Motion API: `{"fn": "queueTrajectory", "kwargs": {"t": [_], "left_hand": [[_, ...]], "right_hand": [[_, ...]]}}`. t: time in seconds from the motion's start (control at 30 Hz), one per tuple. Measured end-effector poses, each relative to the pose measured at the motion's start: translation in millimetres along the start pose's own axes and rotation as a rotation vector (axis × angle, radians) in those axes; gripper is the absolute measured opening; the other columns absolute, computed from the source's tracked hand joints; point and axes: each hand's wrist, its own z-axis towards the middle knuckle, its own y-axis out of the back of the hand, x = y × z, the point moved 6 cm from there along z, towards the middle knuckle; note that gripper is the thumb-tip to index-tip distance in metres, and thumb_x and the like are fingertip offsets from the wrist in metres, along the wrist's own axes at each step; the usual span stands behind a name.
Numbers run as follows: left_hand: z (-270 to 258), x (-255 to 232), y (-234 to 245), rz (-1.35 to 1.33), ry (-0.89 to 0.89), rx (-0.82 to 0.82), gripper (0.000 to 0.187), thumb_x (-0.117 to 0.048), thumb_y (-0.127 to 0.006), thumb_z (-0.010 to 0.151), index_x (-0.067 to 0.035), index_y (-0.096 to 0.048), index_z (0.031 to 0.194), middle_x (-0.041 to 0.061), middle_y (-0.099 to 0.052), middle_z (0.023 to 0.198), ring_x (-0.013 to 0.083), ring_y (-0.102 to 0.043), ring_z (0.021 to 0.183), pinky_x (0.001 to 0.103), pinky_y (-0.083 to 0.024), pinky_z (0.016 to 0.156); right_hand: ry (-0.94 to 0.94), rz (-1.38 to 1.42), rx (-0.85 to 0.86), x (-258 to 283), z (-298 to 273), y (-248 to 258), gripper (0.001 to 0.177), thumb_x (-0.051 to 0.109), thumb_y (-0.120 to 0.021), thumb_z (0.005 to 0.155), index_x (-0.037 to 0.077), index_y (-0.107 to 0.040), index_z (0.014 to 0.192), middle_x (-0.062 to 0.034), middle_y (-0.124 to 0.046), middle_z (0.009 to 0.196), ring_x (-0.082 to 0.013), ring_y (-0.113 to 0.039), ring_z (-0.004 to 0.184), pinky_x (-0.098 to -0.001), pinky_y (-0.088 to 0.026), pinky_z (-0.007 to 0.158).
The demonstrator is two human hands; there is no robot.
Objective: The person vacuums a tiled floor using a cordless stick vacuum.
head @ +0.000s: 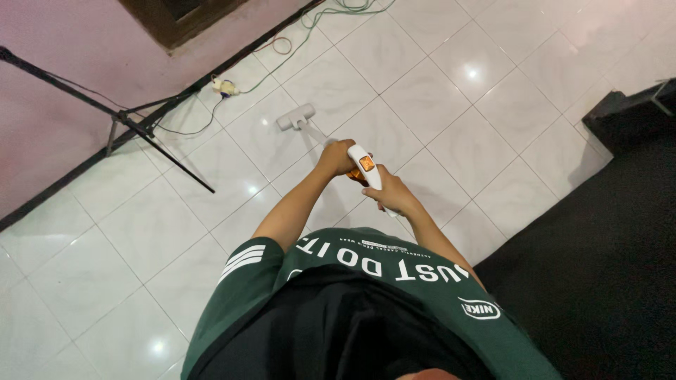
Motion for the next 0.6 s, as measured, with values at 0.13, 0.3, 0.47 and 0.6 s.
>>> {"fn": "queueTrajectory", "kwargs": {"t": [0.13, 0.3, 0.47, 0.6], "left_hand": [[-2.1, 16.8, -5.6, -0.014, 0.126, -0.014, 0.059, -0.063, -0.077, 0.077, -0.005, -0.071, 0.083, 0.018, -0.073, 0.083, 0.0380, -0.071, 0.081, 0.048, -0.057, 0.072], [-16.7, 18.3, -2.3, 0.048, 0.136, -0.053, 0.057, -0.061, -0.079, 0.078, -0.005, -0.072, 0.084, 0.020, -0.073, 0.083, 0.0394, -0.070, 0.083, 0.047, -0.057, 0.079], [-38.8, 2.0, 5.1, 0.066, 0.169, -0.035, 0.042, -0.045, -0.078, 0.078, -0.004, -0.072, 0.084, 0.020, -0.074, 0.085, 0.0403, -0.070, 0.083, 0.049, -0.054, 0.083], [-54.1, 14.5, 27.0, -0.048, 0.228, -0.151, 0.036, -0.041, -0.077, 0.077, -0.007, -0.073, 0.089, 0.019, -0.074, 0.089, 0.0391, -0.071, 0.087, 0.048, -0.056, 0.079]], "right_hand": [[0.044, -0.049, 0.061, -14.8, 20.4, -8.7, 0.063, 0.022, -0.074, 0.084, 0.003, -0.042, 0.136, -0.0126, -0.068, 0.083, -0.0184, -0.062, 0.049, -0.0346, -0.053, 0.046], [0.074, -0.066, 0.131, -1.1, 4.6, -4.3, 0.063, 0.020, -0.072, 0.083, 0.004, -0.042, 0.136, -0.0117, -0.067, 0.082, -0.0183, -0.061, 0.049, -0.0345, -0.051, 0.045], [0.118, -0.159, 0.280, 23.7, -15.8, 16.8, 0.063, 0.019, -0.072, 0.082, 0.003, -0.044, 0.136, -0.0118, -0.067, 0.078, -0.0179, -0.062, 0.049, -0.0332, -0.052, 0.046], [0.138, -0.154, 0.341, 34.8, -0.5, 5.2, 0.068, 0.020, -0.073, 0.082, 0.004, -0.042, 0.141, -0.0131, -0.067, 0.077, -0.0189, -0.062, 0.049, -0.0337, -0.052, 0.045]]}}
